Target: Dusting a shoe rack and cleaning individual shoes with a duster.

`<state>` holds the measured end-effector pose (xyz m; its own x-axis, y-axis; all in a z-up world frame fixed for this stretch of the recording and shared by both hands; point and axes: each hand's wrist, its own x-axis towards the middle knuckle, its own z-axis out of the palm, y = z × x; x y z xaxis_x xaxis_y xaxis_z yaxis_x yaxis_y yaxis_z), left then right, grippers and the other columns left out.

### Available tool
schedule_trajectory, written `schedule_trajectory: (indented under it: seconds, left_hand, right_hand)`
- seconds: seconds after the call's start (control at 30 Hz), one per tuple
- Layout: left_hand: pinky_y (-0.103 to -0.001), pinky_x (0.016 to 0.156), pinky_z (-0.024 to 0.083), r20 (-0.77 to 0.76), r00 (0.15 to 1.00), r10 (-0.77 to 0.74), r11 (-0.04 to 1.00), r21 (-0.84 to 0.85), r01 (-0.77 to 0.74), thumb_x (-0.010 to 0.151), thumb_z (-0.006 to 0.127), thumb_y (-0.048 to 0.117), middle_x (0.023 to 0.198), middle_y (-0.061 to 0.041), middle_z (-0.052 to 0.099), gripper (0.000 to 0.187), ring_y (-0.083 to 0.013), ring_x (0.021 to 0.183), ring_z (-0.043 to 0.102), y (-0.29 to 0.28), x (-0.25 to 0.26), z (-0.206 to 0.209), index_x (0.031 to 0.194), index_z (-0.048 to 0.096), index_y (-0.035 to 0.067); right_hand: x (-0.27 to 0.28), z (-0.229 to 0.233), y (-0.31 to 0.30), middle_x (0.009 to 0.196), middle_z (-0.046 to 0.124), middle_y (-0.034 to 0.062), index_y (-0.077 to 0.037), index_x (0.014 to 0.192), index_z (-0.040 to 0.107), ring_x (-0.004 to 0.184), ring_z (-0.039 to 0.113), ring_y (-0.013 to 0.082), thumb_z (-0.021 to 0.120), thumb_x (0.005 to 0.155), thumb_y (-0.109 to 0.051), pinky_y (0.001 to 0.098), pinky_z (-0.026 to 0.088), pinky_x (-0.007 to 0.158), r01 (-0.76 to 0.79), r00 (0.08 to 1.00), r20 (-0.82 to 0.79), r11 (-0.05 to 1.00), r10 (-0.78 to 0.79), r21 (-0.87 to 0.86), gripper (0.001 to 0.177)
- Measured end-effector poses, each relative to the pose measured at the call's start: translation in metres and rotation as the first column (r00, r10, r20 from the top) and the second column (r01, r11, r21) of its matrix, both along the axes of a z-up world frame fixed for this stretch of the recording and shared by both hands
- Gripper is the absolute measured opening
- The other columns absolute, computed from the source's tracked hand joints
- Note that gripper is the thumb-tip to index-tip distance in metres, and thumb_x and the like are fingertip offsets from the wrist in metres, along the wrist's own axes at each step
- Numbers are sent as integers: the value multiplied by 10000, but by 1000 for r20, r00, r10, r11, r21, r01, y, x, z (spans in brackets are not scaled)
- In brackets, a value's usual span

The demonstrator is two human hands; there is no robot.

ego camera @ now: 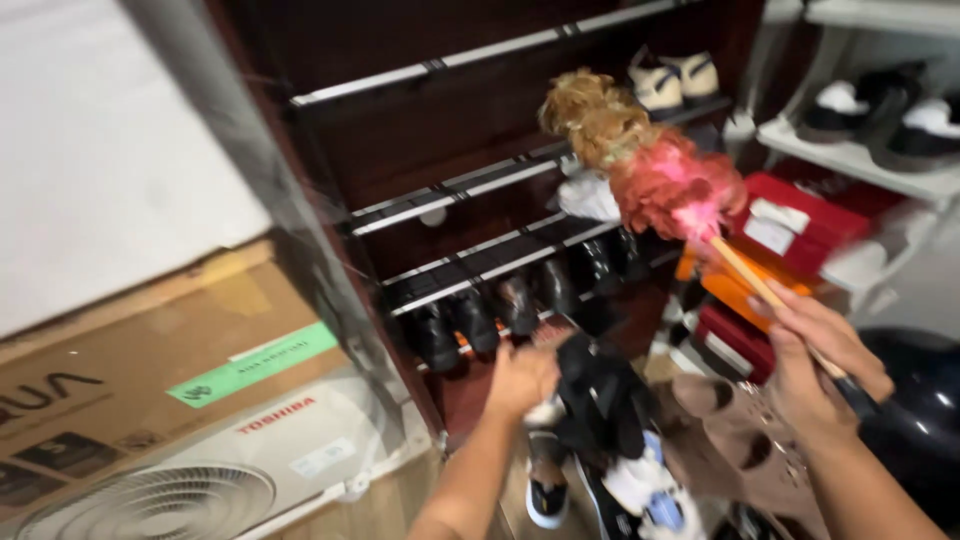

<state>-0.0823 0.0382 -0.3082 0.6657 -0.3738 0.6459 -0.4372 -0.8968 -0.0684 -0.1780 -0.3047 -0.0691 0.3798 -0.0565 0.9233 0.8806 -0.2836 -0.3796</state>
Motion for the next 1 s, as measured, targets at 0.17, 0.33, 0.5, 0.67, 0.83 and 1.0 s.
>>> schedule_trajectory:
  seconds: [0.17,0.33,0.5,0.67,0.83,1.0]
  left_hand:
    - [-510,987,429,312,920,237,943,-302,-140,926,647,257,1230,-117,650,279,-319,1205,584,49,12,207,1159,697,112]
    - [-523,1154,385,567,699,435,866,-477,-152,971,657,271,1429,-182,548,390,-393,1358,489,88,30,275,1308,659,77]
    - [-569,1200,232,117,730,673,662,-536,-524,915,675,473,1500,-262,447,663,-438,1454,331,122,71,240,1385,527,29]
    - [-560,1201,254,171,671,722,672,-406,-620,945,648,449,1533,-257,419,681,-432,1472,329,129,78,217,1512,462,121]
    - [-556,1196,257,179,688,704,689,-408,-599,914,658,438,1560,-280,376,742,-444,1474,314,128,78,217,1543,420,127]
    - [-567,1194,249,235,650,723,685,-365,-630,930,660,434,1593,-254,352,752,-411,1490,305,131,80,207,1575,385,165]
  right_hand:
    - [30,64,69,1275,679,251,94,1193,650,1098,726,289,615,1122,66,362,593,1031,-51,993,111,999,50,6,84]
    - [81,121,117,1281,683,189,72,1256,647,1136,725,232,612,1172,54,342,615,1057,-176,962,233,977,144,120,93]
    - [191,202,163,1104,740,88,23,1204,733,961,730,143,694,1103,-51,264,598,879,-304,950,-5,931,311,201,131]
    - [298,240,205,922,760,108,-9,1069,785,807,727,166,704,1048,-124,311,581,766,73,993,95,995,-66,-69,142]
    - [248,267,306,784,762,113,-27,940,804,710,738,197,742,961,-191,342,570,654,-34,997,-76,976,18,-213,177]
    - [255,273,292,838,760,112,16,981,743,683,748,198,730,944,-145,298,628,615,-473,735,-431,851,524,228,165]
